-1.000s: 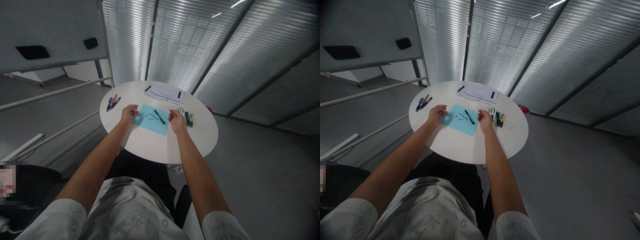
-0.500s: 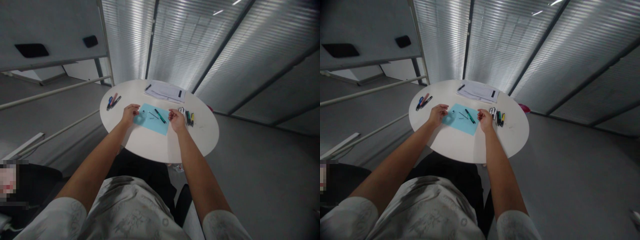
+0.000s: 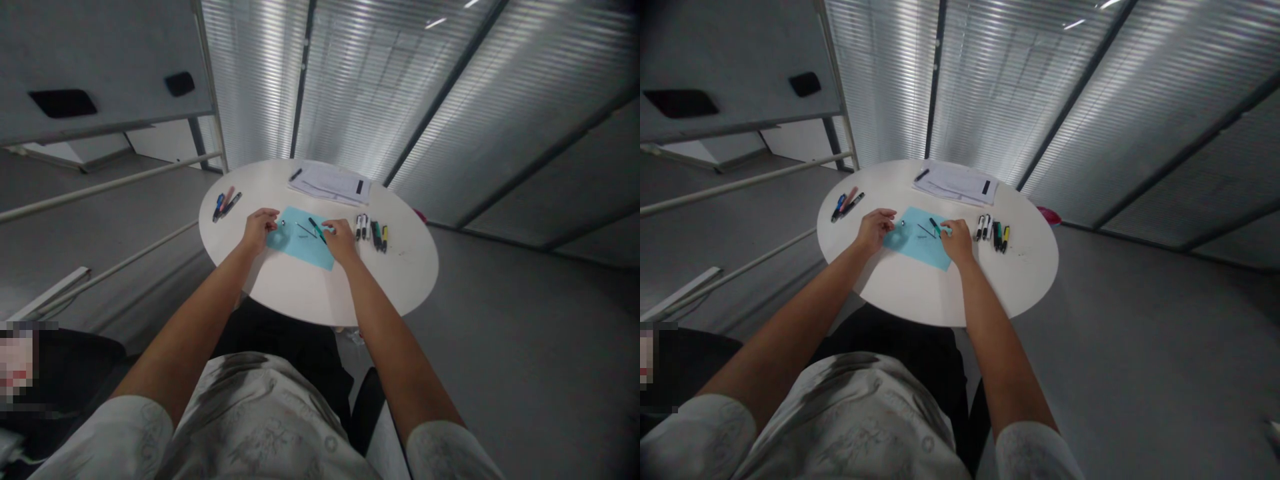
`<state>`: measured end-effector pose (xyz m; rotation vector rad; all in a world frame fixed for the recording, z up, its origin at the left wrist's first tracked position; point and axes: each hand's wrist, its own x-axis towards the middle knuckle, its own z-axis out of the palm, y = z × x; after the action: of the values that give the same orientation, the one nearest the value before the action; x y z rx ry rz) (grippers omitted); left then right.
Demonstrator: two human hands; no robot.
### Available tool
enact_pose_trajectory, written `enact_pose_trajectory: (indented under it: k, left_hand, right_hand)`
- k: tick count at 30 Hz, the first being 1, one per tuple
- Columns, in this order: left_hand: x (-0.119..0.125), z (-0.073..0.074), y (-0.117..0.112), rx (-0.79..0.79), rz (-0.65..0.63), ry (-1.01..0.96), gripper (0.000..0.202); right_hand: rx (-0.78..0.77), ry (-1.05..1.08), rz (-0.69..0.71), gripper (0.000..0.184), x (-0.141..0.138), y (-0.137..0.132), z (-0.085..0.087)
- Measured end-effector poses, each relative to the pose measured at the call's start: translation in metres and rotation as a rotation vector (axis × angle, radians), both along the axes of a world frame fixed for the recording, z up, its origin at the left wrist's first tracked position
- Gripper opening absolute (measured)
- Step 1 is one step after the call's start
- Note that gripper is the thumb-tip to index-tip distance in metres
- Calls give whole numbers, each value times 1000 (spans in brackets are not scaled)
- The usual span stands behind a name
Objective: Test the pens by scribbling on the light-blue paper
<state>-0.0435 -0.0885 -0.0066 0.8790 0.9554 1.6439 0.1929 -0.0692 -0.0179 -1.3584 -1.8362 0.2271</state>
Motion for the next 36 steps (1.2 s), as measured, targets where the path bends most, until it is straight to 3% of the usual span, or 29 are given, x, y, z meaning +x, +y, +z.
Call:
enact_pose_trajectory:
  k: [4,16,28,36]
  left_hand:
    - [0,1,-1,-1,2,6,21]
    - [1,3,-3,-2,15,42,20]
    - [-2,-10,7,48,7,63,20]
    - [-1,-6,3,37,4,50,19]
  right_hand:
    - [-91,-234,-27,29,-2,-4,2]
    - [-33,-446,-66,26,-9,-14,6]
    - [-41,-404,-88,24,-9,-13,7]
    - [-47,-280,-111,22,-3,-5,1]
